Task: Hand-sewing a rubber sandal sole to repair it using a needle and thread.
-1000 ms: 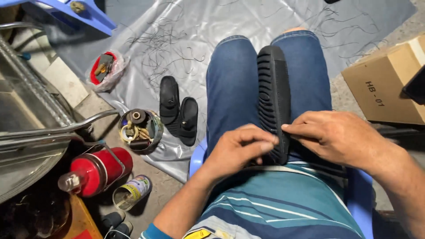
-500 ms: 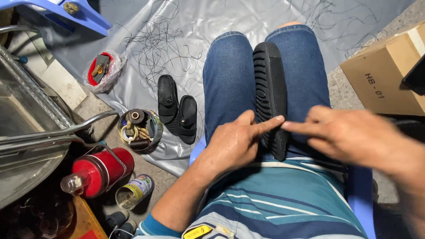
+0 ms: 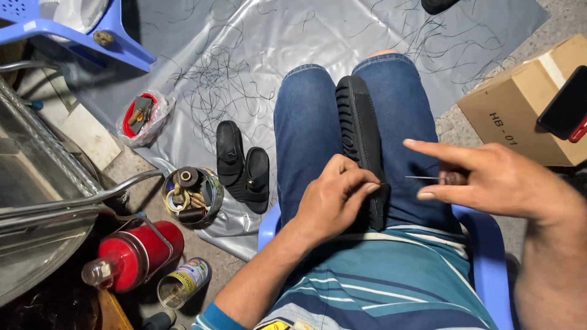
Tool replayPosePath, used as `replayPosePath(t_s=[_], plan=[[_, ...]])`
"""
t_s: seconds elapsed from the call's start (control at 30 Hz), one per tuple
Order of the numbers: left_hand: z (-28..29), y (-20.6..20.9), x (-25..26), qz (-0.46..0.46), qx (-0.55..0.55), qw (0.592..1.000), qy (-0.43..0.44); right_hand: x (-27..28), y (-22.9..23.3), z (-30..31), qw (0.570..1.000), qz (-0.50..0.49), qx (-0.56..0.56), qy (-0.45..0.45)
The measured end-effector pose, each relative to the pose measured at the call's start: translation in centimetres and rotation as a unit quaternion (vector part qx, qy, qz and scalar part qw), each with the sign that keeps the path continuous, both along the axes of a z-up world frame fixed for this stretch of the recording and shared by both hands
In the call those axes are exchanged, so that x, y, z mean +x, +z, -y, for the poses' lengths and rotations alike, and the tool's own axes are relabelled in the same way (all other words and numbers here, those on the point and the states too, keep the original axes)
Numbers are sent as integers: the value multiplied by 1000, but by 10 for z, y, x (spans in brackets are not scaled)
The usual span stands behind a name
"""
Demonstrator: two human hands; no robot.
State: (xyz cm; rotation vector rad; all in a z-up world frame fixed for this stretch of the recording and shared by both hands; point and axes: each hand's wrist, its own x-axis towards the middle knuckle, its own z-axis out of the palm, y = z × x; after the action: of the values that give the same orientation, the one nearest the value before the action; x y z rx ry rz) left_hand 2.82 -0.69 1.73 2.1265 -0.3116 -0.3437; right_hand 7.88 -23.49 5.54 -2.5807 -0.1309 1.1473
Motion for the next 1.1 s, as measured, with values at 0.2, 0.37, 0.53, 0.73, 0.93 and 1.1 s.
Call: replayPosePath(t_s=[0.2, 0.37, 0.53, 0.73, 0.93, 1.1], plan=[[-3, 4, 0, -5, -123, 991, 50, -8, -34, -11, 977, 48, 204, -28], [7, 8, -9, 8, -4, 1000, 22, -11, -35, -2, 959, 72, 269, -63], [16, -6, -6, 44, 0, 999, 29, -5, -21, -12, 973, 65, 215, -44], [12, -6, -6, -56, -120, 980, 150, -3, -5, -14, 996, -85, -11, 6], [4, -9, -12, -50, -152, 975, 153, -14, -36, -21, 914, 76, 386, -101], [-2, -4, -29, 78, -20, 996, 26, -14, -32, -19, 945, 264, 178, 72]])
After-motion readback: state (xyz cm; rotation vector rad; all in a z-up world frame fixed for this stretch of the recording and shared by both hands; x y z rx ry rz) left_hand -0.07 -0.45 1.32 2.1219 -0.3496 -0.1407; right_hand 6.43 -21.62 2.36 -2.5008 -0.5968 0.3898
